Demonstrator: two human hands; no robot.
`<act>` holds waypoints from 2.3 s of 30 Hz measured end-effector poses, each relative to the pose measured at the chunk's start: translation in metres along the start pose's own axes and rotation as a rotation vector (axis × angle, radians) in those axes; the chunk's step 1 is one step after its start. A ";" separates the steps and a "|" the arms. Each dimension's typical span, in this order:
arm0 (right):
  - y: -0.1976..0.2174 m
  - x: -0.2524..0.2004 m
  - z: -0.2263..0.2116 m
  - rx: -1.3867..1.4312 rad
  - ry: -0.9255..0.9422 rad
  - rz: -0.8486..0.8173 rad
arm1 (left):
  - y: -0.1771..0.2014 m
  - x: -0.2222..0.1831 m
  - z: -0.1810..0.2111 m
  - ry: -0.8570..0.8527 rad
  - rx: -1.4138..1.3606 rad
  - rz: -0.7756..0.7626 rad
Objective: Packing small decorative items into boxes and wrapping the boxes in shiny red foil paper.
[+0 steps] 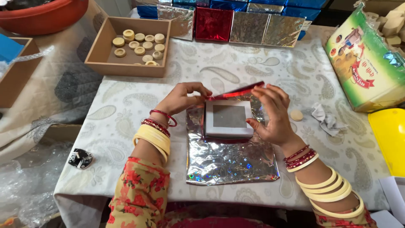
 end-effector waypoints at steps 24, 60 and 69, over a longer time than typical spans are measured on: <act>0.013 0.009 -0.031 -0.157 0.171 -0.349 | -0.091 -0.028 0.068 -0.303 1.320 -0.178; -0.010 0.024 0.003 -0.012 0.039 -0.293 | -0.111 -0.032 0.088 0.027 0.668 -0.178; -0.020 0.024 0.006 -0.121 -0.034 -0.411 | -0.124 -0.025 0.058 -0.113 0.796 -0.038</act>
Point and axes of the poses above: each hand's wrist, its own x-axis towards the middle knuckle, its own y-axis out of the back of the hand, z = x × y, the point moved 1 cm from there along x, towards the middle knuckle, and after that the axes turned 6 degrees about -z, right-handed, at the moved point
